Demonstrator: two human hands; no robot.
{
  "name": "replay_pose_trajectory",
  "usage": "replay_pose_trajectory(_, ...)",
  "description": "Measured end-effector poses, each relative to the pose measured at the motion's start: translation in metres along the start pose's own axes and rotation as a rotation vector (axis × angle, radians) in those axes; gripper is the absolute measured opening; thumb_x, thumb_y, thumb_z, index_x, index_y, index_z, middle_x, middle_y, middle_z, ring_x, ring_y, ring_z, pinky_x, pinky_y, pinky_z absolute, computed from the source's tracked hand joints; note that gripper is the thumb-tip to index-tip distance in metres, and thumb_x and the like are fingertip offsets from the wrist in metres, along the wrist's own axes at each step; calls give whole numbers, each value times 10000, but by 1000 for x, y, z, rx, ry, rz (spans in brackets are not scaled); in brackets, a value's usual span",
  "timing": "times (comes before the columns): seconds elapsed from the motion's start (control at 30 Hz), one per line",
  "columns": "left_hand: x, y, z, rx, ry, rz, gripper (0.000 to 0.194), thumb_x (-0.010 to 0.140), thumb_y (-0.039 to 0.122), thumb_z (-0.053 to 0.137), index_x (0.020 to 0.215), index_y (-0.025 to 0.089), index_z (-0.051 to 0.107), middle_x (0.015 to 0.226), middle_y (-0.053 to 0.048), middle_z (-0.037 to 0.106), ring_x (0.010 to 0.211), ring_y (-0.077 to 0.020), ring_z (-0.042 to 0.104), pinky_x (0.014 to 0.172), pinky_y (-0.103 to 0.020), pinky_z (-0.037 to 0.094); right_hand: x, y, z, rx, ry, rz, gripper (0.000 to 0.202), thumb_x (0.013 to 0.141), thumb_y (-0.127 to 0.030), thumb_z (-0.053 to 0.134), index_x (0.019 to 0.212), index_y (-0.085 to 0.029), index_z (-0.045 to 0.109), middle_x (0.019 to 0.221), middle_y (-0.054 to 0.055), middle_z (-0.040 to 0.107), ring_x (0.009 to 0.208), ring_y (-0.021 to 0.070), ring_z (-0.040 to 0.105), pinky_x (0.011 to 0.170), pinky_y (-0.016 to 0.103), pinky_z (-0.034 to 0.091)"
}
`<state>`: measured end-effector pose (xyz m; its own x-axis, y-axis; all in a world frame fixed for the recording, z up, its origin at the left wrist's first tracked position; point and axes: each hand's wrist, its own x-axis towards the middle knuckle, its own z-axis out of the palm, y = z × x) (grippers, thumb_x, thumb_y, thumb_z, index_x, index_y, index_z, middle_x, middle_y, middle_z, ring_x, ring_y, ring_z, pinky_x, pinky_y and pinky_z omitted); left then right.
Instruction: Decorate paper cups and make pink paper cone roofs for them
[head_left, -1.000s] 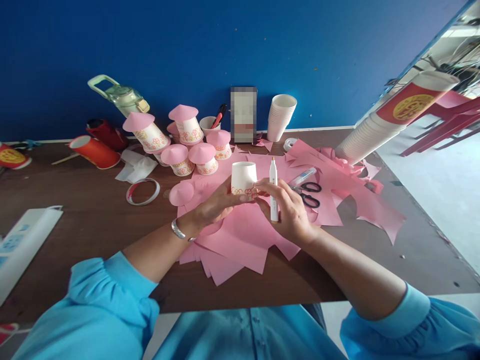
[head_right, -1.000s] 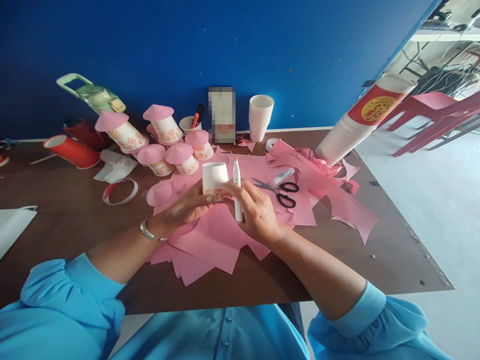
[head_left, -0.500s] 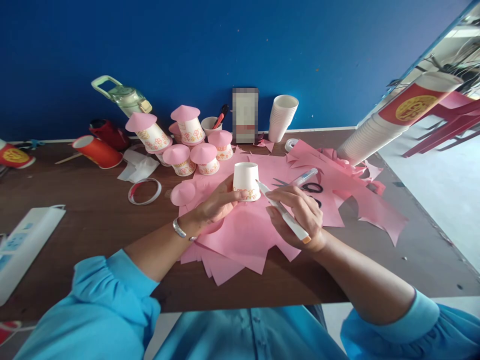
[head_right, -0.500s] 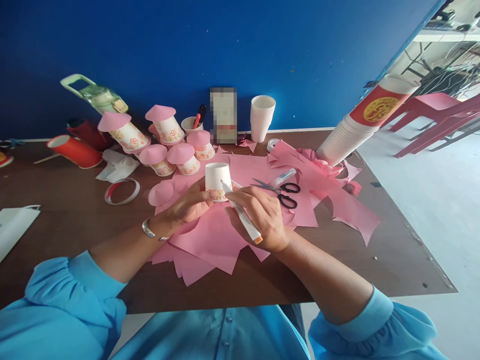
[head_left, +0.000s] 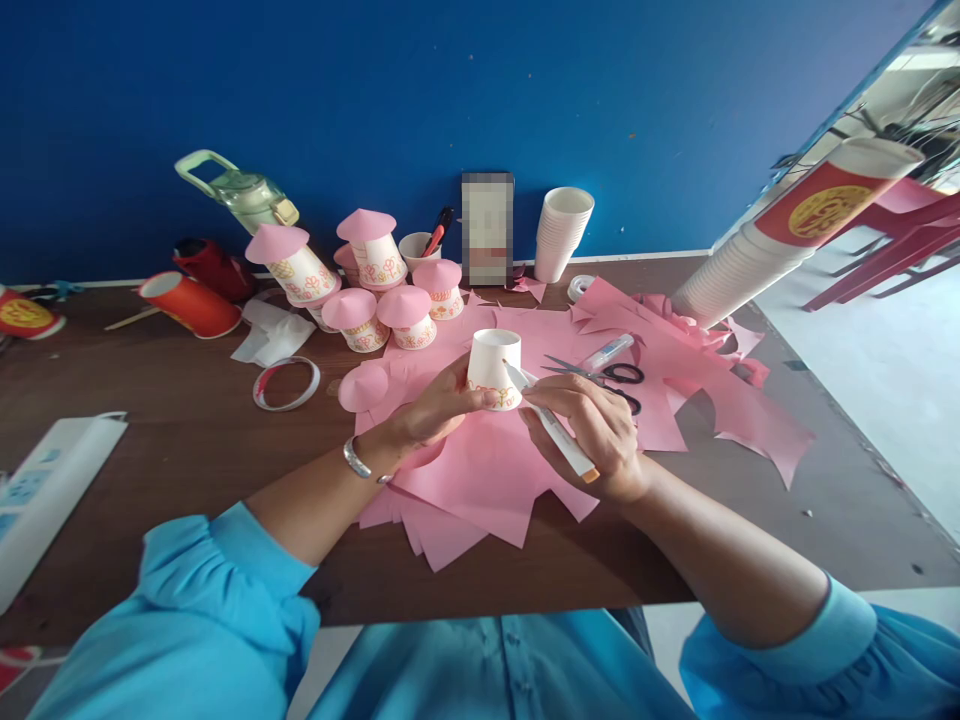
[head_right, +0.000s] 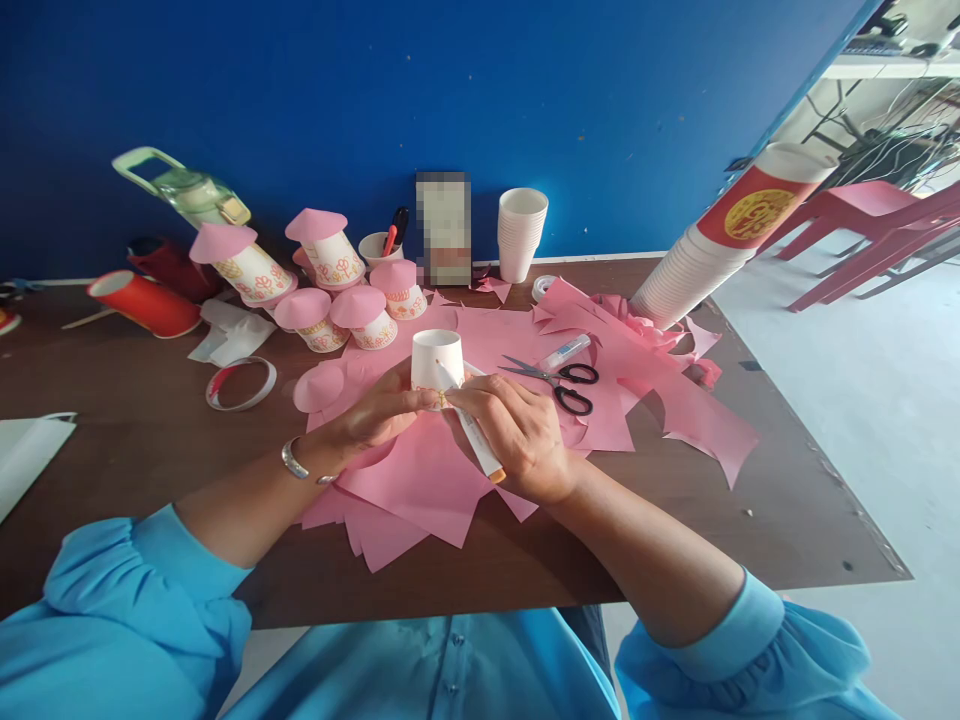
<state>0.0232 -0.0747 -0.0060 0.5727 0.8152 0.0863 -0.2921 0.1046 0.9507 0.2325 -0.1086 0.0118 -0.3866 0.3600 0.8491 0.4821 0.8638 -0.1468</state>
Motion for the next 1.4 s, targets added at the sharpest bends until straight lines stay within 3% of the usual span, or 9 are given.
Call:
replay_pose_trajectory(0.2, 1, 5, 4, 50, -20, -10, 233, 892, 316, 797, 1088, 218, 715, 1048, -38, 719, 1034, -201, 645, 946, -331, 522, 1, -1, 0, 11, -1, -13, 313, 930, -42, 652, 1217, -159, 611, 923, 86, 746, 769, 202, 732, 680, 328, 631)
replay_pose_trajectory(0.43, -1, 7, 7, 50, 50, -42, 285, 857, 308, 836, 1095, 220, 707, 1059, -30, 706, 1003, -186, 633, 911, -312, 520, 1, -1, 1, 1, -11, 0, 293, 946, -62, 637, 1214, -173, 595, 923, 84, 747, 777, 205, 733, 674, 330, 634)
replay_pose_trajectory(0.7, 0, 6, 5, 61, -43, -14, 254, 923, 328, 759, 1134, 197, 710, 1116, -65, 747, 1074, -219, 676, 983, -357, 525, 0, -3, 2, 11, -42, -1, 245, 950, -67, 621, 1159, -192, 589, 872, 56, 740, 731, 184, 723, 643, 311, 621)
replay_pose_trajectory(1.0, 0, 4, 3, 57, -34, -20, 287, 897, 335, 784, 1144, 205, 714, 1147, -72, 754, 1094, -243, 687, 970, -371, 535, 4, -5, 1, -16, 20, -20, 261, 942, -66, 647, 1169, -188, 602, 856, 51, 743, 734, 182, 739, 656, 299, 634)
replay_pose_trajectory(1.4, 0, 1, -1, 56, -48, -14, 277, 893, 301, 782, 1148, 213, 719, 1106, -53, 751, 1034, -222, 679, 933, -348, 535, 1, -1, 1, 8, -10, -6, 285, 955, -73, 634, 1218, -177, 595, 915, 75, 751, 764, 194, 738, 680, 323, 637)
